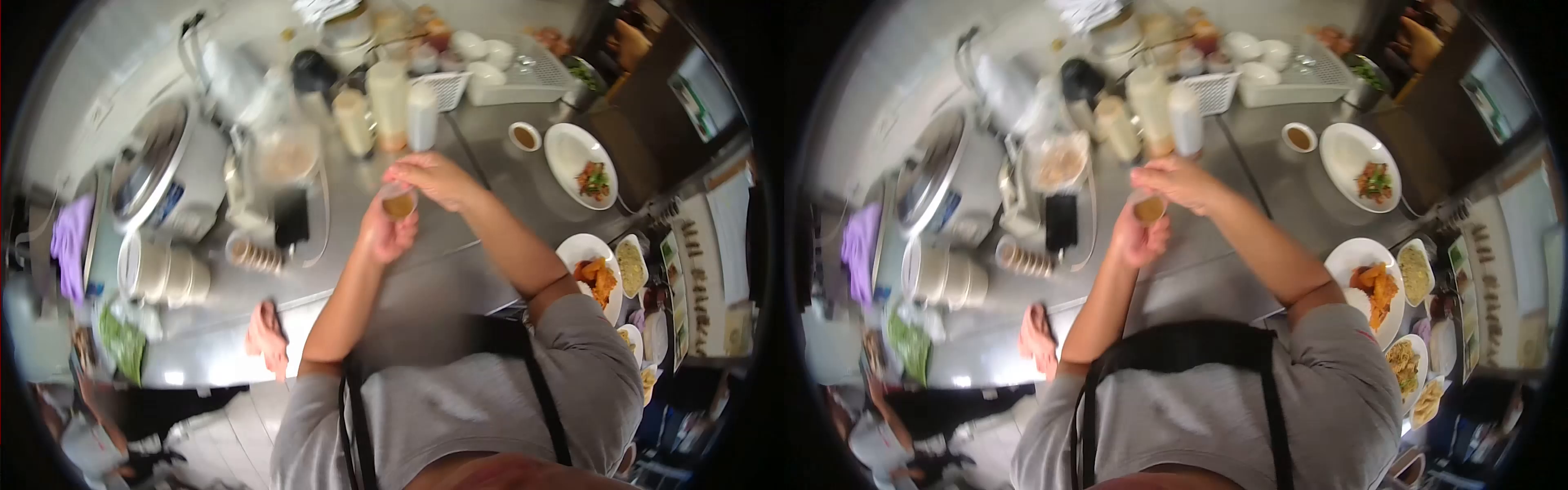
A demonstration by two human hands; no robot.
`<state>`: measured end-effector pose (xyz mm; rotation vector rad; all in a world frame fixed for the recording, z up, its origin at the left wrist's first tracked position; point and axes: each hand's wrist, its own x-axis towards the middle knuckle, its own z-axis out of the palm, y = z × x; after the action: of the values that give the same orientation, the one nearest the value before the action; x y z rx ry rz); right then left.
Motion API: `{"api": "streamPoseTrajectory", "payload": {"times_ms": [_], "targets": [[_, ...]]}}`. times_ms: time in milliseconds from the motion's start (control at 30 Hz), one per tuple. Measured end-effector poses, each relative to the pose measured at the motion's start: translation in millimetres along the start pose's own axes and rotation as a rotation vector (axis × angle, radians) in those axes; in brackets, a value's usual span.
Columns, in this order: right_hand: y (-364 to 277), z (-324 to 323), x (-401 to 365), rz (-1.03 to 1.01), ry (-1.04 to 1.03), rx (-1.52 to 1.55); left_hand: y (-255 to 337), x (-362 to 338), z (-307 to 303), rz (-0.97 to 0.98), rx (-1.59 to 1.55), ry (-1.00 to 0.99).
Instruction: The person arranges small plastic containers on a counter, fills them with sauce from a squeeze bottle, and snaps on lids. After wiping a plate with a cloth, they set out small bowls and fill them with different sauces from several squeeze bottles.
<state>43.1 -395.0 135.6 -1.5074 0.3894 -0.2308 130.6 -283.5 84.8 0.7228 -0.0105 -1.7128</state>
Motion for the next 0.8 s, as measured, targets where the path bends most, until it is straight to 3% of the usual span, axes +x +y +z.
{"api": "streamPoseTrajectory", "payload": {"times_ms": [33, 233, 333, 433, 533, 633, 700, 800], "targets": [[1, 10, -5, -0.015, 0.006, -0.133, 0, -5, -5, -0.005, 0.003, -0.048], [29, 59, -14, -0.046, 0.163, -0.160, -5, -44, -12, 0.152, 0.058, 0.009], [30, 74, -14, 0.103, -0.011, -0.242, -7, -56, -31, 0.185, 0.110, 0.036], [21, 88, -9, 0.143, -0.141, -0.447, -6, -70, -44, 0.269, 0.305, 0.238], [29, 109, 6, -0.079, 0.123, -0.605, 9, -90, -47, 0.479, 0.431, 0.408], [13, 141, 18, -0.171, 0.160, -0.780, 29, -102, -52, 0.813, 0.609, 0.591], [8, 164, 27, -0.340, 0.192, -0.707, 44, -113, -55, 1.120, 0.708, 0.620], [11, 191, 43, -0.397, 0.187, -0.565, 64, -133, -77, 1.079, 0.977, 0.836]]}}
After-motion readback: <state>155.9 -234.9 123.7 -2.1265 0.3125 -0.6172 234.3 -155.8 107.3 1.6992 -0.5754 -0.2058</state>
